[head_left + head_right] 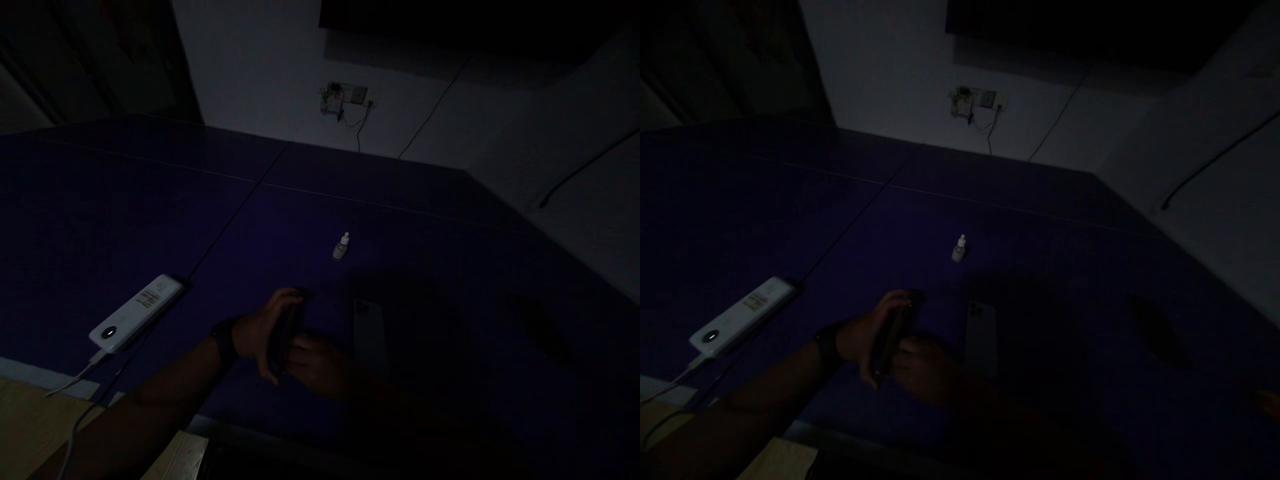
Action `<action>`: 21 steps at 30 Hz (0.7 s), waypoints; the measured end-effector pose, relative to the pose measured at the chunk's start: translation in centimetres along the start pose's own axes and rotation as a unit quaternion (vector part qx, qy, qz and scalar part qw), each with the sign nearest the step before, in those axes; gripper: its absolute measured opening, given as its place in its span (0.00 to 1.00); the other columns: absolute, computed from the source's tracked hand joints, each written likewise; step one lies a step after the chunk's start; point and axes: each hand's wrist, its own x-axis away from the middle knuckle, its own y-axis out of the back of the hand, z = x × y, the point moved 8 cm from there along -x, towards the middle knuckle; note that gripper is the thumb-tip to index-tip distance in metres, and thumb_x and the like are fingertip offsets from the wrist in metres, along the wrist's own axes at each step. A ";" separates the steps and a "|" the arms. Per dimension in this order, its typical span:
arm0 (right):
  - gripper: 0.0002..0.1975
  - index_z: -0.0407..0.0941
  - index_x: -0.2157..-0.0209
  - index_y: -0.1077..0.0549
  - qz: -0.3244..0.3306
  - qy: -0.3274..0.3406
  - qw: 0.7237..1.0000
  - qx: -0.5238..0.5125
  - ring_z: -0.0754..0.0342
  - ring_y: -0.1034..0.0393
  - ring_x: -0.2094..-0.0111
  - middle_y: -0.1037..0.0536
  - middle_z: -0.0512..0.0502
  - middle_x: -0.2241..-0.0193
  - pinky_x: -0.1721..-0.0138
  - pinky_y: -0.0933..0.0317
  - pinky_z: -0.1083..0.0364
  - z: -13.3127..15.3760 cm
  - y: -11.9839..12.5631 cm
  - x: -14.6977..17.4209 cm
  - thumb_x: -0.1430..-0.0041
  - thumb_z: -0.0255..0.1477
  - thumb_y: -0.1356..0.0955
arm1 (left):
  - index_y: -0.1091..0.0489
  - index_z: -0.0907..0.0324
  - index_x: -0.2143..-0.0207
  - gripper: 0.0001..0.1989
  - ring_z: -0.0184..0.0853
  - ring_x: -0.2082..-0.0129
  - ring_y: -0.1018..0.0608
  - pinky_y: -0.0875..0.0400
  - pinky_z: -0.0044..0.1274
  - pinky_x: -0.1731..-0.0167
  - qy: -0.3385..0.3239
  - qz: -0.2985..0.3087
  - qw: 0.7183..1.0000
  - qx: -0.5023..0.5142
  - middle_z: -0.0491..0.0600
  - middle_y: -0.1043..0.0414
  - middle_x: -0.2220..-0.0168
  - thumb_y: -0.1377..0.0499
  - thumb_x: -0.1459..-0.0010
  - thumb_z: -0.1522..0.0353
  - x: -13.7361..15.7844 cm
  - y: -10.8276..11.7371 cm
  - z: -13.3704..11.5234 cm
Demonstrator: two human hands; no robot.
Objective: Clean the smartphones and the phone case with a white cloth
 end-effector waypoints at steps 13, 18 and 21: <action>0.06 0.44 0.60 0.25 0.010 -0.014 1.000 0.011 0.56 0.28 0.59 0.19 0.48 0.64 0.57 0.32 0.57 -0.1 -0.1 -0.3 0.30 0.24 0.35 | 0.53 0.53 0.33 0.74 0.66 0.36 0.45 0.46 0.57 0.39 0.014 0.006 1.000 0.011 0.63 0.53 0.36 0.27 0.81 0.38 0.2 0.0 0.4; 0.07 0.42 0.64 0.25 -0.020 -0.067 0.997 -0.010 0.53 0.28 0.61 0.20 0.47 0.66 0.57 0.31 0.54 -1.7 1.5 -0.1 0.32 0.22 0.35 | 0.52 0.56 0.33 0.74 0.65 0.37 0.42 0.47 0.57 0.39 0.030 -0.017 0.999 0.033 0.64 0.51 0.37 0.30 0.80 0.35 0.4 0.4 0.6; 0.06 0.42 0.62 0.25 -0.092 -0.064 0.992 -0.062 0.53 0.28 0.60 0.20 0.46 0.64 0.57 0.32 0.53 -1.3 4.0 -0.1 0.33 0.22 0.35 | 0.59 0.57 0.31 0.71 0.62 0.40 0.35 0.40 0.52 0.40 0.056 -0.007 0.995 0.079 0.64 0.46 0.39 0.38 0.69 0.29 0.6 0.1 0.9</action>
